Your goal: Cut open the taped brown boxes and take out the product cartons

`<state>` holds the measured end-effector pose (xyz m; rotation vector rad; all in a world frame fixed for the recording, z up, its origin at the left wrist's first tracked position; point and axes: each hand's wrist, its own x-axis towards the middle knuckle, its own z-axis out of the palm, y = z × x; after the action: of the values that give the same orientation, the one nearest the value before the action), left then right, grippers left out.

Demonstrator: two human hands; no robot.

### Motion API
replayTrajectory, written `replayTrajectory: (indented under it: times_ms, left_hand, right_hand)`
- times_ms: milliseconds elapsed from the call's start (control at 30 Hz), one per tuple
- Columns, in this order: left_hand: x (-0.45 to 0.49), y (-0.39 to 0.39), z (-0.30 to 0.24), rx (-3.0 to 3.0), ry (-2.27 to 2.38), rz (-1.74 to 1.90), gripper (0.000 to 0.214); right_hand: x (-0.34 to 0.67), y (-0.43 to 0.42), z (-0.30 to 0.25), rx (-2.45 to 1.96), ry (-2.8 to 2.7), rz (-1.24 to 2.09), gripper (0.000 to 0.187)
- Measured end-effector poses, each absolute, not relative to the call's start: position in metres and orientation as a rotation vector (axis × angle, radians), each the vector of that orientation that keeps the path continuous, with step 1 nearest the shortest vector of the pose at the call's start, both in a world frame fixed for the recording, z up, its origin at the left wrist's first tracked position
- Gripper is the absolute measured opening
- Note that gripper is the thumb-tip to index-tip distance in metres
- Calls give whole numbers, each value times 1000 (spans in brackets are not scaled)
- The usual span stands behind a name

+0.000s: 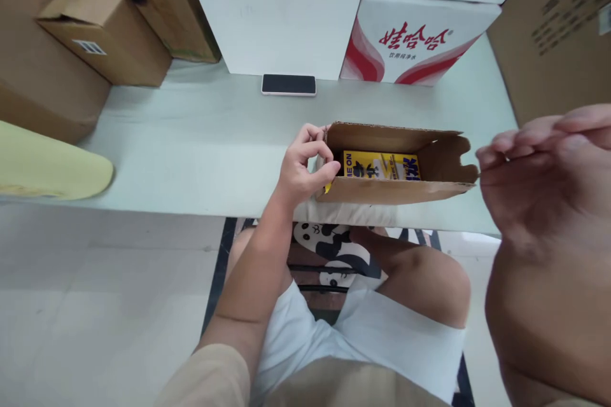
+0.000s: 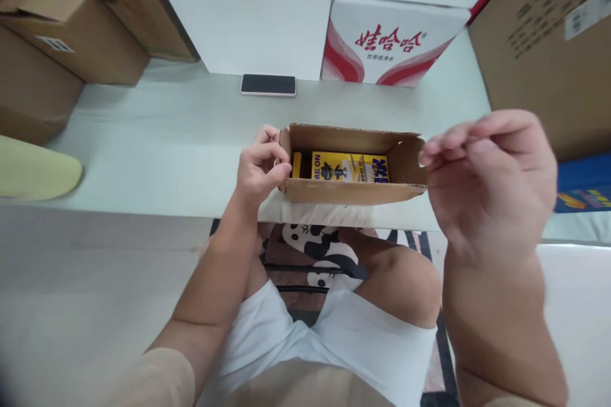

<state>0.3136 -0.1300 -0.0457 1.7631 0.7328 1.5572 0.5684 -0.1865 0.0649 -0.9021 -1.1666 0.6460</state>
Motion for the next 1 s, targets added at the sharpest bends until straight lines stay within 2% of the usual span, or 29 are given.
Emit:
replayTrajectory:
  times_ms: [100, 233, 500, 733, 900, 1000]
  left_hand:
    - [314, -129, -46, 1746, 713, 1558, 32]
    - [313, -130, -47, 1716, 636, 1583, 28]
    - [307, -131, -46, 1690, 546, 1589, 16]
    - [308, -132, -44, 1673, 540, 1595, 13]
    - [306, -133, -43, 1676, 559, 1584, 14]
    - [306, -132, -44, 1681, 548, 1592, 14]
  right_hand:
    - [551, -173, 81, -1209, -1531, 743, 6]
    - [531, -140, 90, -1498, -2101, 918, 22]
    - [498, -102, 69, -1066, -2893, 1007, 36]
    - [495, -88, 37, -522, -3123, 807, 36]
    - [502, -85, 32, -368, -3296, 520, 41]
    - [508, -83, 28, -353, -3374, 324, 37]
